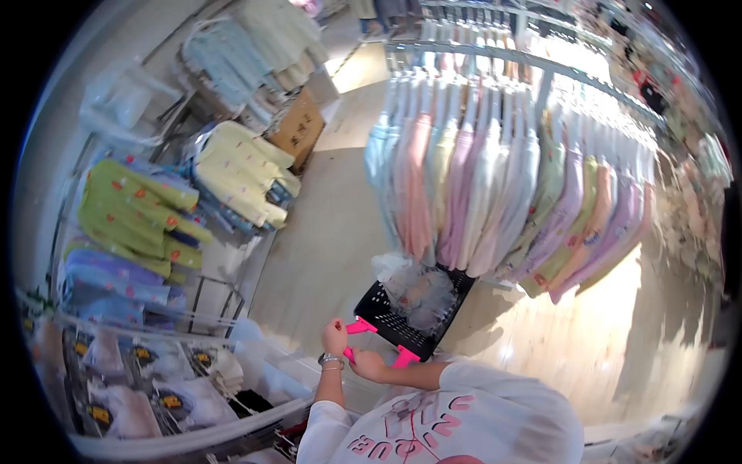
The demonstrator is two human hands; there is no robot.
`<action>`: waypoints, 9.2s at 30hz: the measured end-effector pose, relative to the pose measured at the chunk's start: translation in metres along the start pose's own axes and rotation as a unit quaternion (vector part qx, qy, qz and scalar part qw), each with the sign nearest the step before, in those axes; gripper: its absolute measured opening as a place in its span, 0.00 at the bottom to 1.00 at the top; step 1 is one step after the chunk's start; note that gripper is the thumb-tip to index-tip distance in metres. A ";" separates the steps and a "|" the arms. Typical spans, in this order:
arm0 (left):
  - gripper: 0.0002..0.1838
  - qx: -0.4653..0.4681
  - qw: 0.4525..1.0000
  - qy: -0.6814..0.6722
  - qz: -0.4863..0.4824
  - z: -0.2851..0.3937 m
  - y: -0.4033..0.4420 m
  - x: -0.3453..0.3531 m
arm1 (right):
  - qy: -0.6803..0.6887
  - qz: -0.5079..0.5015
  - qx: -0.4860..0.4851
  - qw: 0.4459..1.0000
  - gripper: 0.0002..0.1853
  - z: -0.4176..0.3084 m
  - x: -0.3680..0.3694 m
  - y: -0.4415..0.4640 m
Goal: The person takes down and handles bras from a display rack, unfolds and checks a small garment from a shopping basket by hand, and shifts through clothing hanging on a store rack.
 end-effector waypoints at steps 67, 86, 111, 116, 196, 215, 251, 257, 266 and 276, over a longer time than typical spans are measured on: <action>0.12 0.407 0.871 -0.005 -0.274 0.368 -0.080 0.213 | -0.029 0.527 0.311 0.790 0.15 0.139 -0.238 -0.084; 0.14 0.388 0.855 -0.064 -0.339 0.476 -0.231 0.281 | -0.099 0.552 0.387 0.732 0.16 0.211 -0.339 -0.237; 0.32 0.305 0.824 -0.172 -0.446 0.511 -0.272 0.376 | -0.083 0.559 0.470 0.678 0.19 0.260 -0.399 -0.357; 0.31 0.121 0.790 -0.245 -0.549 0.463 -0.144 0.426 | -0.091 0.555 0.503 0.656 0.20 0.255 -0.415 -0.377; 0.17 -0.134 0.592 -0.529 -0.592 0.571 -0.126 0.192 | 0.362 0.303 0.239 0.848 0.18 0.149 -0.496 -0.182; 0.24 -0.173 0.555 -0.421 -0.696 0.544 -0.202 0.190 | -0.076 0.419 0.035 0.904 0.23 0.097 -0.538 -0.184; 0.07 0.416 0.803 -0.253 -0.345 0.589 -0.155 0.098 | -0.058 0.511 0.118 0.850 0.12 0.105 -0.558 -0.173; 0.07 0.447 0.807 -0.227 -0.311 0.592 -0.144 0.097 | -0.151 0.539 0.035 0.828 0.13 0.079 -0.565 -0.179; 0.06 0.306 0.817 -0.379 -0.309 0.589 -0.099 0.084 | -0.212 0.565 0.082 0.793 0.11 0.082 -0.584 -0.197; 0.12 -0.138 0.521 -0.472 -0.698 0.561 -0.158 0.132 | -0.126 0.594 0.102 0.788 0.08 0.101 -0.580 -0.194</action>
Point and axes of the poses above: each hand's wrist, its own y-axis towards the middle knuckle, its own x-axis out of the palm, z = x × y, the point moved 10 cm from there along y, towards the middle knuckle, and after that the axes turned 8 degrees about z, right-handed, at the moved point
